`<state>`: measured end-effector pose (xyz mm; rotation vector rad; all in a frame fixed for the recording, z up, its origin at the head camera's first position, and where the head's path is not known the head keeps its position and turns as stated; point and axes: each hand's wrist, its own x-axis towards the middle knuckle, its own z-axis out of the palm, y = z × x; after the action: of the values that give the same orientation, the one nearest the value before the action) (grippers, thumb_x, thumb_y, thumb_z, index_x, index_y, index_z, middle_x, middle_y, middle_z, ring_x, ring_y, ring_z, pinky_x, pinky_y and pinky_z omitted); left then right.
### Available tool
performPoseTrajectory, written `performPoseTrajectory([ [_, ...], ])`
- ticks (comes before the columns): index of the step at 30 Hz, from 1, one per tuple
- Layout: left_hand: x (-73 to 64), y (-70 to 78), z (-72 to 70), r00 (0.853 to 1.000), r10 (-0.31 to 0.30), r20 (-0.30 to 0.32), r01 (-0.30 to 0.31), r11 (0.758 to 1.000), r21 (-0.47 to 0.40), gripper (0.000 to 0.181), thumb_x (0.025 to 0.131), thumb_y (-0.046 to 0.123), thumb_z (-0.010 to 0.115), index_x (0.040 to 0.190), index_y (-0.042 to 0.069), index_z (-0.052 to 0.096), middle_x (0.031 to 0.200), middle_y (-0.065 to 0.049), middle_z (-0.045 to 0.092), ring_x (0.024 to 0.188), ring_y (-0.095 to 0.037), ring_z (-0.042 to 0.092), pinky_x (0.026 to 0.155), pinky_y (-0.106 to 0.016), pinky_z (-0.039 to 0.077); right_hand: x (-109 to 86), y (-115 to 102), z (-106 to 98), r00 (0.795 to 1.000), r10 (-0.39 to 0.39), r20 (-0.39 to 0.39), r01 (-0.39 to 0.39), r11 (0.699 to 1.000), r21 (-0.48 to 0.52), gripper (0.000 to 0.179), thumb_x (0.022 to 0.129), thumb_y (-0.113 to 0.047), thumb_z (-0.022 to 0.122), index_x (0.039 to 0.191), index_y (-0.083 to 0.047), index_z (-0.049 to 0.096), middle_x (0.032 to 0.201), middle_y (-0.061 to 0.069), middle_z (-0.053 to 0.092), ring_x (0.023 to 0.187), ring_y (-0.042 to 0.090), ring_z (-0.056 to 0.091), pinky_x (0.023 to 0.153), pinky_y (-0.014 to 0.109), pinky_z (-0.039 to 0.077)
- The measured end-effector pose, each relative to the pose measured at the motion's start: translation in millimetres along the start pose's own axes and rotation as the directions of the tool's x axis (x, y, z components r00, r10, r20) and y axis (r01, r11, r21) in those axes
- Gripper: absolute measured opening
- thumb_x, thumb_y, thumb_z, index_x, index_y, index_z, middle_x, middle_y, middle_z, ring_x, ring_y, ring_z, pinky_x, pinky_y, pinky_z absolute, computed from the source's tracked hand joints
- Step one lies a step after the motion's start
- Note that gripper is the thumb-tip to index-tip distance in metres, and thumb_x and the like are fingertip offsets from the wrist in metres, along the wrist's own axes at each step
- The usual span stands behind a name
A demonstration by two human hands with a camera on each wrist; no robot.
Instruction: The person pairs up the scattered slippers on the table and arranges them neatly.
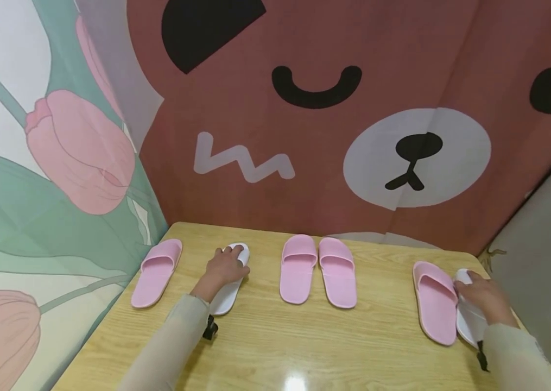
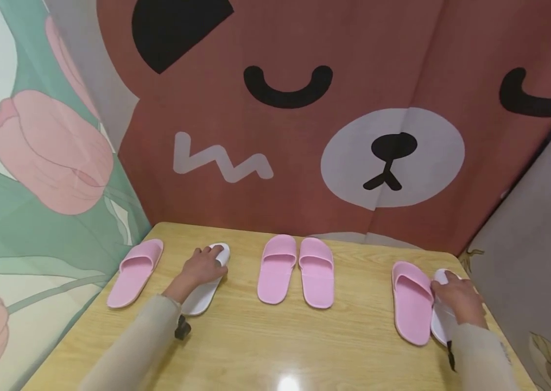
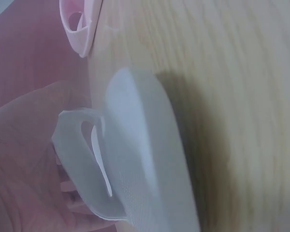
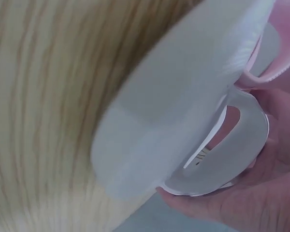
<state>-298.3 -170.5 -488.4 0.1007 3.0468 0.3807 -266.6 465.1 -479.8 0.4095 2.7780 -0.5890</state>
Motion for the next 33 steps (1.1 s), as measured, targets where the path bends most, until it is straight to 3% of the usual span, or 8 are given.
performPoseTrajectory([
  [9, -0.3, 2.0, 1.2, 1.000, -0.026, 0.011, 0.026, 1.000, -0.013, 0.073, 0.089, 0.049, 0.060, 0.153, 0.020, 0.042, 0.145, -0.015, 0.050, 0.130, -0.041, 0.044, 0.086, -0.060, 0.050, 3.1, 1, -1, 1.000, 0.024, 0.003, -0.024, 1.000, -0.001, 0.087, 0.103, -0.055, 0.036, 0.154, 0.009, 0.005, 0.148, 0.050, 0.008, 0.135, 0.068, 0.010, 0.107, 0.078, 0.018],
  [18, 0.7, 0.9, 2.4, 0.999, -0.043, 0.015, 0.044, 0.998, -0.034, 0.073, 0.090, 0.049, 0.061, 0.154, 0.019, 0.041, 0.149, -0.015, 0.048, 0.134, -0.042, 0.041, 0.090, -0.061, 0.049, 3.3, 5, 1, 1.000, -0.010, -0.008, 0.010, 1.000, -0.005, 0.088, 0.103, -0.055, 0.035, 0.154, 0.009, 0.005, 0.146, 0.051, 0.009, 0.134, 0.069, 0.009, 0.106, 0.080, 0.016],
  [22, -2.2, 0.7, 3.3, 0.999, -0.045, 0.012, 0.046, 0.998, -0.042, 0.072, 0.090, 0.047, 0.062, 0.153, 0.019, 0.041, 0.149, -0.015, 0.047, 0.132, -0.042, 0.042, 0.088, -0.061, 0.049, 1.4, 4, 6, 1.000, 0.018, -0.020, -0.018, 1.000, 0.015, 0.086, 0.103, -0.053, 0.036, 0.155, 0.008, 0.004, 0.148, 0.050, 0.008, 0.136, 0.068, 0.008, 0.107, 0.079, 0.016],
  [29, -4.1, 0.5, 3.3, 0.999, -0.039, -0.017, 0.038, 0.998, -0.056, 0.071, 0.088, 0.044, 0.060, 0.152, 0.020, 0.042, 0.147, -0.014, 0.049, 0.130, -0.041, 0.043, 0.086, -0.059, 0.049, -6.5, -4, 7, 0.995, 0.085, -0.054, -0.081, 0.994, 0.080, 0.085, 0.103, -0.052, 0.038, 0.157, 0.001, 0.000, 0.150, 0.048, 0.000, 0.131, 0.074, 0.008, 0.100, 0.081, 0.026],
  [33, -3.1, -0.4, 5.2, 0.998, -0.048, -0.029, 0.045, 0.996, -0.078, 0.071, 0.087, 0.043, 0.061, 0.152, 0.021, 0.042, 0.150, -0.013, 0.047, 0.132, -0.043, 0.041, 0.085, -0.059, 0.050, -9.9, -7, 9, 0.992, 0.108, -0.070, -0.099, 0.988, 0.114, 0.085, 0.103, -0.051, 0.040, 0.158, 0.000, 0.001, 0.151, 0.046, -0.001, 0.131, 0.074, 0.009, 0.100, 0.081, 0.025],
])
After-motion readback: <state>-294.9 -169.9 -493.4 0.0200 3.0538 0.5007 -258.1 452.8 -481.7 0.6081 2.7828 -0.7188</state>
